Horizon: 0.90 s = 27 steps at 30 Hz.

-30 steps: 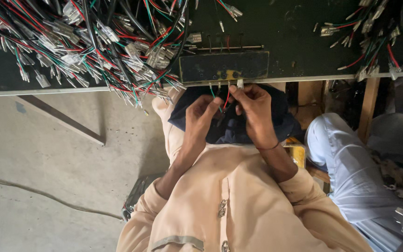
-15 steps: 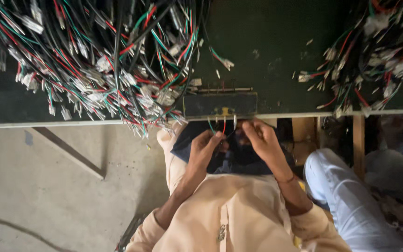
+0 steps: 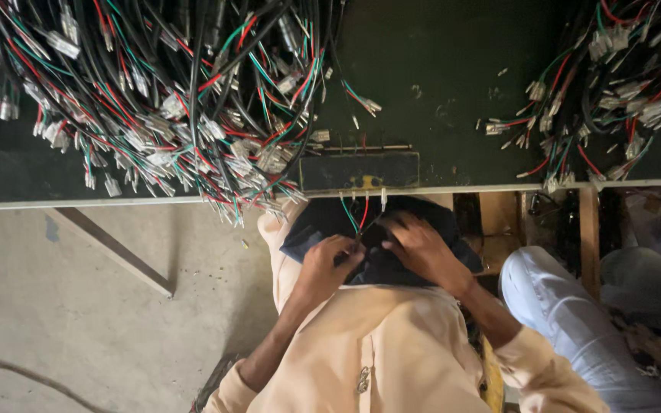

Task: The person sits at a workbench covered with wire harnesses and joins wires by hand, twisting exposed wire ends together and fitting them into white connector housings. They place completed connections onto a small jig on the bench and pick up new harnesses to continue the same joining work.

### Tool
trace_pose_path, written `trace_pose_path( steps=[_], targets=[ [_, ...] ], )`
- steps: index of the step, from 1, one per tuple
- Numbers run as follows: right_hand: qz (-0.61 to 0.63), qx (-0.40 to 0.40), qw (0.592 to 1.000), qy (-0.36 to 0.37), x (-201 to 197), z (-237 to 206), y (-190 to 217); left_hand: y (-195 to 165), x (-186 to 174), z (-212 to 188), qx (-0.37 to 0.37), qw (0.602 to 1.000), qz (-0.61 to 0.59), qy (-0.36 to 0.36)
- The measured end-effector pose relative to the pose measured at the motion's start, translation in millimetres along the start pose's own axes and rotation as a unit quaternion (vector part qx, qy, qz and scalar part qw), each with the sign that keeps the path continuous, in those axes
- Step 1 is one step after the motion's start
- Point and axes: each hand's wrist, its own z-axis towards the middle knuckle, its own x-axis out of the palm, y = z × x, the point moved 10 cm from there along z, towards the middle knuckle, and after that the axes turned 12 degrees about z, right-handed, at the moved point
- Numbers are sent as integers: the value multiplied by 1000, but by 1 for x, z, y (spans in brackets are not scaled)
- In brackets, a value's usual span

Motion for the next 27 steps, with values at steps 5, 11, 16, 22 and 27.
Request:
trace_pose_path(
  steps=[5,11,16,22,27],
  targets=[
    [-24,-113,992,42,23,25,30,21,14,-7,-135,991,-13,13],
    [19,-78,992,93,27,41,19,14,23,5,-111,933,-334,-68],
    [-49,-40,997,47,-19,13,-4,7,32,7,-103,889,-444,-39],
    [-77,39,994,60,-64,-34,-35,0,38,18,-107,851,-514,-6],
    [-63,38,992,106,-68,-58,-19,-2,1,-9,-229,960,159,32]
  ],
)
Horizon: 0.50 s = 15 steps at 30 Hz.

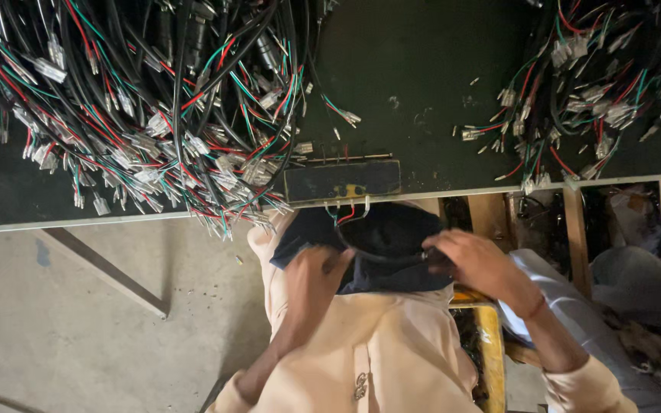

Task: The person sits at a workbench covered with wire harnesses and joins wires by hand, twisting exposed wire ends together and fitting them into white connector housings. They place completed connections onto a small jig on the bench and pick up new harnesses to continue the same joining work.

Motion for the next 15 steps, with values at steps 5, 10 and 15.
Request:
trace_pose_path(
  steps=[5,10,15],
  targets=[
    [98,65,990,73,23,-5,16,-120,-49,-86,425,876,18,-227],
    [93,-13,996,6,3,-10,23,-155,9,-52,413,903,92,-74],
    [181,106,977,46,6,-29,-15,-151,17,-57,437,888,104,-97]
  ],
)
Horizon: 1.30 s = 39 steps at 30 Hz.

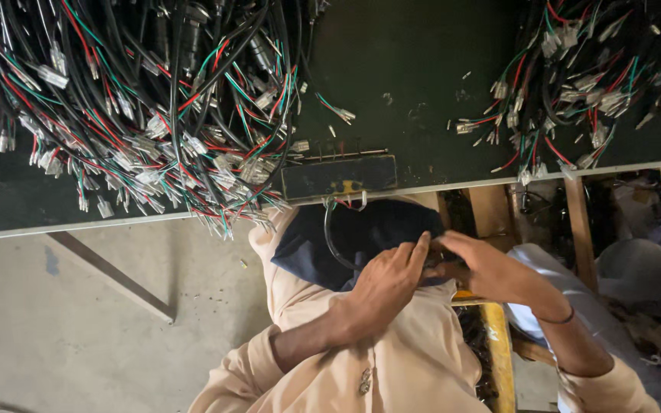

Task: The person sits at a workbench covered with wire harnesses and joins wires by hand, twisting exposed wire ends together and fitting them into white connector housings. They place completed connections onto a small jig on the bench and pick up new harnesses to continue the same joining work.

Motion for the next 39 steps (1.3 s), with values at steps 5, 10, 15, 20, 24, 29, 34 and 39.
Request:
trace_pose_path(
  steps=[5,10,15,20,24,29,34,39],
  targets=[
    [-25,84,995,-56,-21,-2,-17,6,-15,3,-3,999,-3,-46],
    [1,40,999,-34,-17,10,4,4,-24,3,44,998,-14,-49],
    [-234,-248,936,-84,-5,-4,83,21,-27,-1,21,994,-110,-16],
    [-187,-103,973,-85,-7,8,61,18,-30,-3,33,999,-21,-36],
    [-54,4,996,-67,1,14,25,20,-24,-4,19,999,12,-33],
    [78,78,993,-48,6,20,-8,19,-24,-4,5,998,16,-60],
    [80,79,993,-35,6,21,-10,23,-31,-3,9,997,-33,-68],
    [-190,-159,967,-57,0,10,53,27,-31,-4,8,992,-121,-43]
  ],
)
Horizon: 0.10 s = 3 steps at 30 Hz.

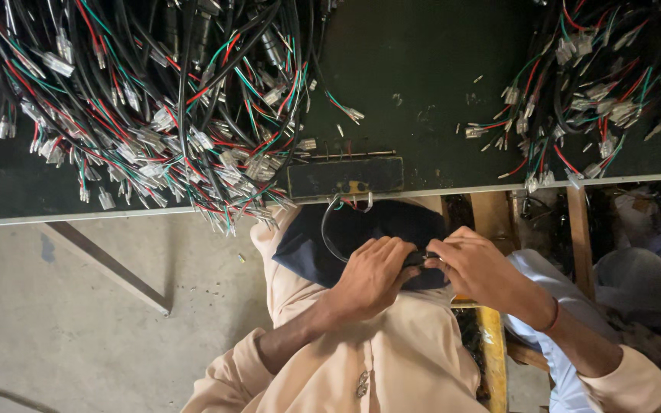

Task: The person sits at a workbench covered with wire harnesses and joins wires by hand, twisting exposed wire ends together and fitting them into white connector housings. They place completed connections onto a small jig on the bench and pick up new harnesses to continue the same joining work.

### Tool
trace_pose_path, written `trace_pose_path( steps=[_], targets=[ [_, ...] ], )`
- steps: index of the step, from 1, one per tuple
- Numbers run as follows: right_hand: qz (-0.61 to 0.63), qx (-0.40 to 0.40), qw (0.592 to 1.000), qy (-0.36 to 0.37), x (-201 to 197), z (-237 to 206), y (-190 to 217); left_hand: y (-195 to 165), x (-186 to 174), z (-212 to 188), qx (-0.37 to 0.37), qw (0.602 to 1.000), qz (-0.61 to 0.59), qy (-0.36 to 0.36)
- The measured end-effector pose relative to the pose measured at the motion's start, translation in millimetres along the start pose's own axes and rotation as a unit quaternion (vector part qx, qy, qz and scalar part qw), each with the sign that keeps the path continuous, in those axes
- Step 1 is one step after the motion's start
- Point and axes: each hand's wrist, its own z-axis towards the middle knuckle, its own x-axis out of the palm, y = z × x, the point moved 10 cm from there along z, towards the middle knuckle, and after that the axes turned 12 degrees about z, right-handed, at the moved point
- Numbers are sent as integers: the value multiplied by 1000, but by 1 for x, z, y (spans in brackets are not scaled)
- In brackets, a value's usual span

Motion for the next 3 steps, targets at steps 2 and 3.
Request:
trace_pose_path(
  steps=[2,3],
  targets=[
    [-38,34,998,38,3,2,-1,-1,0,0,2,1000,-2,1],
    [-57,52,995,58,5,3,-2,-2,2,0,3,1000,-4,1]
  ],
)
